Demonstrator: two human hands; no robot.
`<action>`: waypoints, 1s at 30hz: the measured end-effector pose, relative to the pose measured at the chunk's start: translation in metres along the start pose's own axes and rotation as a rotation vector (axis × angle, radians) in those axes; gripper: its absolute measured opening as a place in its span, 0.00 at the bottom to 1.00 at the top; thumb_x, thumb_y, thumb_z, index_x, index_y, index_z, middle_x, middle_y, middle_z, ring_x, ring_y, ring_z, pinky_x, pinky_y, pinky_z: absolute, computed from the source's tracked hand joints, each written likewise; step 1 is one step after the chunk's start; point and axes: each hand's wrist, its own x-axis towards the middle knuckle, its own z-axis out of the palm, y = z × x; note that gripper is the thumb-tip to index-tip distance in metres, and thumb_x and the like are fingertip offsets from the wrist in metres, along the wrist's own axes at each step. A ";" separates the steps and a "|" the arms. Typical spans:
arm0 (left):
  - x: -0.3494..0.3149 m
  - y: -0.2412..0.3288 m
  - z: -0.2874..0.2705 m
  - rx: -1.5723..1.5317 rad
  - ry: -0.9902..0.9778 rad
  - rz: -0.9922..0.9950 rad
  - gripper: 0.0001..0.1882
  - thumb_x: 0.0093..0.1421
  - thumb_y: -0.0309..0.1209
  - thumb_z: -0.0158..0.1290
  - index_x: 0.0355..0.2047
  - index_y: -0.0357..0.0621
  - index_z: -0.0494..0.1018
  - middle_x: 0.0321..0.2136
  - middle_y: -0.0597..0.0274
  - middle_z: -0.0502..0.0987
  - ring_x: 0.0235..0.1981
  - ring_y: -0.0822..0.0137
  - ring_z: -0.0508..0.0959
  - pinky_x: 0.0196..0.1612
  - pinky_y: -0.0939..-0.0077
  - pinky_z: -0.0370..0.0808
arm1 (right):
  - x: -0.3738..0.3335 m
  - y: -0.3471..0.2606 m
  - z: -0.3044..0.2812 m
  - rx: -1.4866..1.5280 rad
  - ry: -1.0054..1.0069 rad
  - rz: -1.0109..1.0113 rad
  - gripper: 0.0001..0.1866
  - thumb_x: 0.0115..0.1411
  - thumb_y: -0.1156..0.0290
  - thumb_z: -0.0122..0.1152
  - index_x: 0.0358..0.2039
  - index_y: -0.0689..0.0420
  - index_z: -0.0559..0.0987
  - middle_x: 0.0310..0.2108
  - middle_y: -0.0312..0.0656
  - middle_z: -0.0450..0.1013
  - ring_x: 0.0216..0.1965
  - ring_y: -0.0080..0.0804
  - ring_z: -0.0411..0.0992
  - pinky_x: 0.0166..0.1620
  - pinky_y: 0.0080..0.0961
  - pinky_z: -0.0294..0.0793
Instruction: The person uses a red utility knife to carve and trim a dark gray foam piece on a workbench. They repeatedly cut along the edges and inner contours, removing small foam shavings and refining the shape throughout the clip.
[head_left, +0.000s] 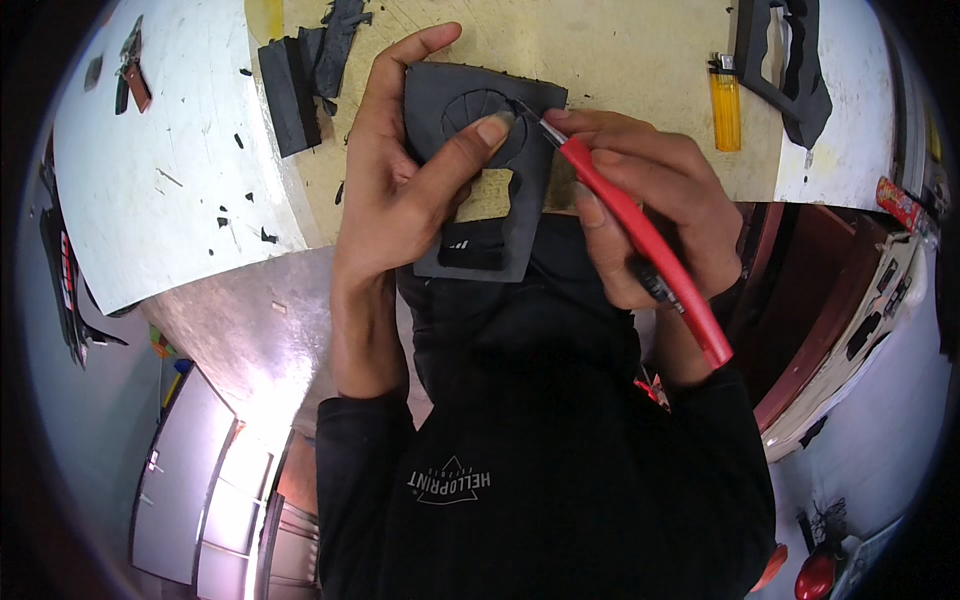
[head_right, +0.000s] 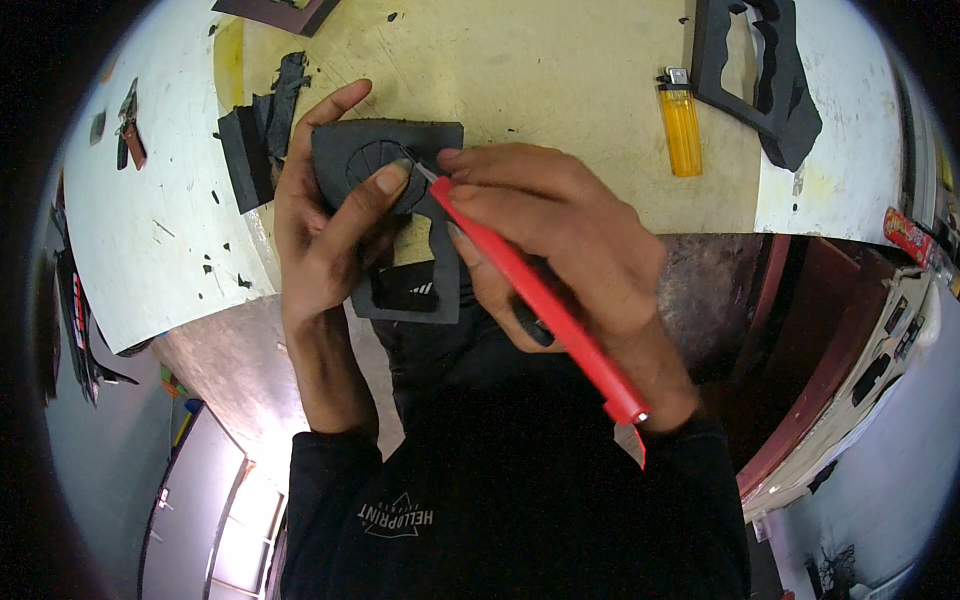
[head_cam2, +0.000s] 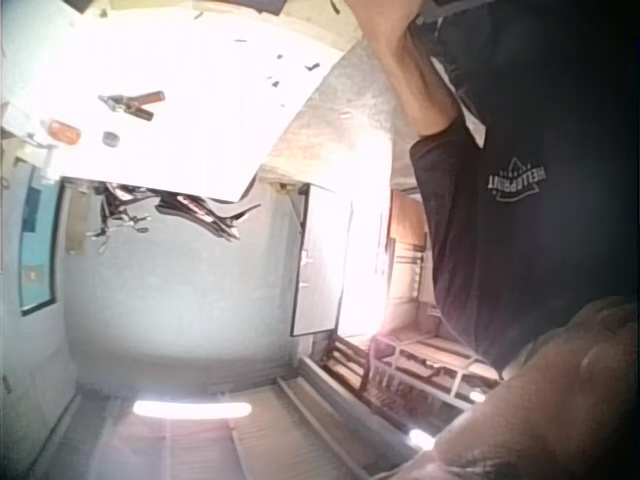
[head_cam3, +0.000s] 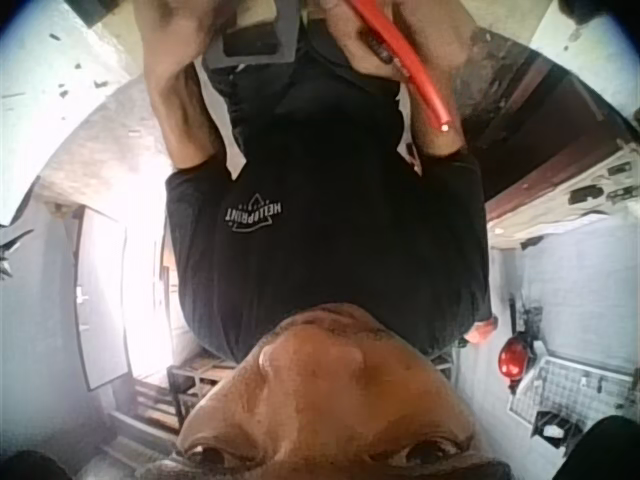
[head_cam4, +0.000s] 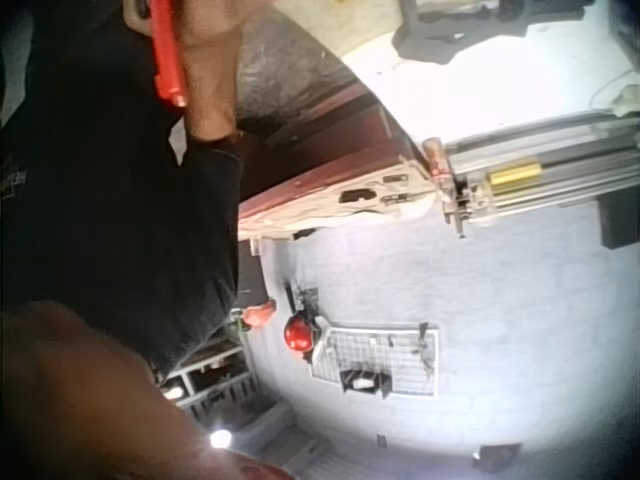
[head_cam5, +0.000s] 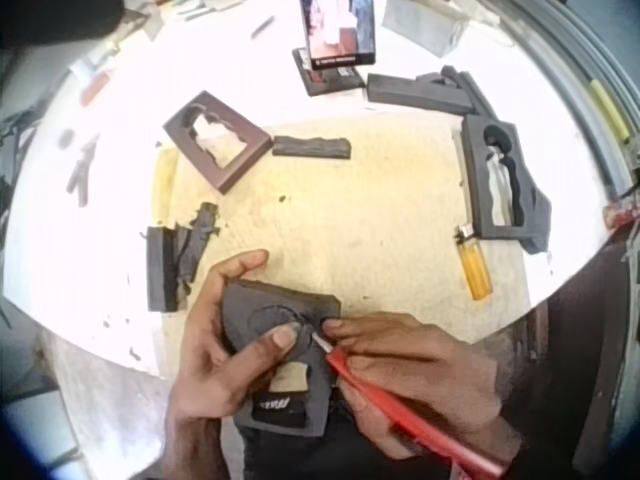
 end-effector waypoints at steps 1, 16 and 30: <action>0.000 0.001 -0.001 0.004 -0.003 -0.015 0.32 0.61 0.19 0.58 0.64 0.37 0.58 0.33 0.62 0.80 0.27 0.79 0.76 0.30 0.88 0.71 | -0.002 0.001 0.004 -0.013 0.021 -0.032 0.15 0.52 0.85 0.70 0.42 0.65 0.80 0.41 0.55 0.78 0.46 0.47 0.81 0.48 0.35 0.83; -0.004 0.004 0.004 -0.008 0.110 -0.062 0.34 0.54 0.26 0.61 0.62 0.41 0.66 0.25 0.67 0.78 0.12 0.81 0.65 0.15 0.88 0.57 | 0.000 -0.006 0.002 -0.212 -0.100 -0.113 0.14 0.55 0.80 0.69 0.42 0.67 0.78 0.39 0.57 0.79 0.45 0.53 0.81 0.52 0.50 0.80; -0.004 0.002 -0.008 -0.106 -0.038 -0.076 0.33 0.60 0.19 0.58 0.64 0.39 0.58 0.27 0.63 0.78 0.13 0.81 0.66 0.16 0.87 0.59 | 0.011 -0.017 -0.006 -0.108 -0.105 -0.058 0.13 0.59 0.83 0.64 0.45 0.66 0.75 0.38 0.60 0.77 0.44 0.58 0.81 0.53 0.56 0.79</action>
